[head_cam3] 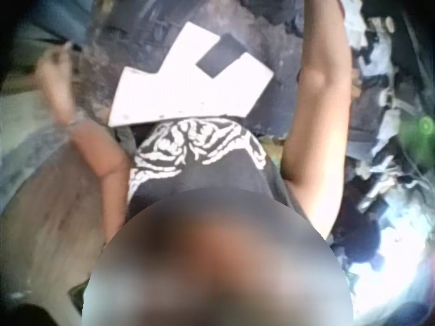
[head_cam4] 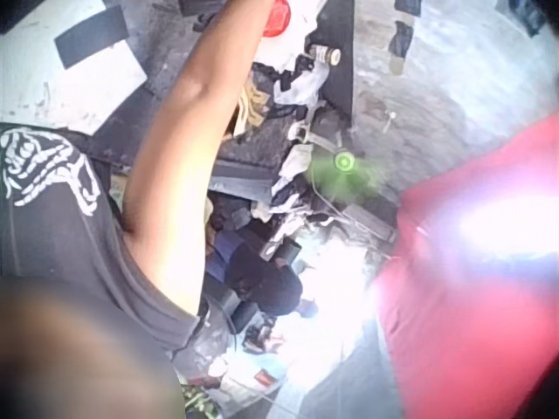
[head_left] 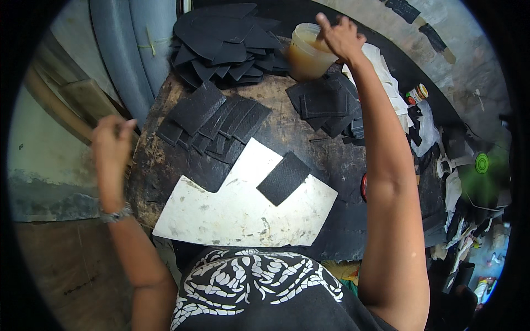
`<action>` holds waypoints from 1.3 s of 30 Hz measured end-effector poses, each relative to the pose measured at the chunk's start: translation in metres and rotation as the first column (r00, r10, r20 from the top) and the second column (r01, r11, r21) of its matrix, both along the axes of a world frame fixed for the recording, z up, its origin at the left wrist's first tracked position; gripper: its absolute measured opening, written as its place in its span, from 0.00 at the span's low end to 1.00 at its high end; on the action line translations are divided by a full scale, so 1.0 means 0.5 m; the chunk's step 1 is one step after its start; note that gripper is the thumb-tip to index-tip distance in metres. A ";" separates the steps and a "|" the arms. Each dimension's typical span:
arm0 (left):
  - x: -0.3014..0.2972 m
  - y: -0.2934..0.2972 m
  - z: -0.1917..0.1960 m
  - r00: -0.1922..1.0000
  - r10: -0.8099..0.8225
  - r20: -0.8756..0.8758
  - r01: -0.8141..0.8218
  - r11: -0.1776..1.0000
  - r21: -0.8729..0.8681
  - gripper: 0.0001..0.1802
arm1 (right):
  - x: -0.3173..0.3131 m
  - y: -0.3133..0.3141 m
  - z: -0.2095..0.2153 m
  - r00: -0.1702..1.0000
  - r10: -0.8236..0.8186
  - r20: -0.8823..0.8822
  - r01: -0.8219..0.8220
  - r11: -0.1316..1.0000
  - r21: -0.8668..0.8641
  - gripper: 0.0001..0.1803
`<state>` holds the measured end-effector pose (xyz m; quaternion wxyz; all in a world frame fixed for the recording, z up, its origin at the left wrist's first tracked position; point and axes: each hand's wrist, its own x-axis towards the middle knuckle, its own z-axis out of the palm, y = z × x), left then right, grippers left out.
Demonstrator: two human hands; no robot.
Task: The person uses shears to cut small rectangular pieces from a larger sheet of black rubber. They repeatedly pick up pieces, trim edges, and stack the finished pieces on the work surface. A container with a red lid is opened and closed during the process.
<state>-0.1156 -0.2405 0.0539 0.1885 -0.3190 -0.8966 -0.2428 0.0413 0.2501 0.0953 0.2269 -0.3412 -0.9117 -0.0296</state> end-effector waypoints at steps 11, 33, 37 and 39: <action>0.359 0.266 -0.095 0.630 -0.707 0.322 0.717 0.689 0.110 0.15 | 0.292 -0.284 -0.057 0.971 0.235 -0.041 -0.238 0.946 -0.219 0.16; 0.308 0.240 -0.087 0.387 -0.736 0.555 0.747 0.604 0.279 0.14 | 0.398 -0.507 -0.170 0.947 0.304 -0.106 -0.314 0.800 -0.512 0.30; 0.306 0.240 -0.095 0.373 -0.736 0.565 0.739 0.604 0.299 0.14 | 0.407 -0.559 -0.168 0.899 0.432 -0.067 -0.419 0.809 -0.413 0.31; 0.307 0.240 -0.095 0.380 -0.746 0.547 0.743 0.599 0.300 0.14 | 0.411 -0.593 -0.169 0.875 0.482 -0.056 -0.464 0.798 -0.383 0.29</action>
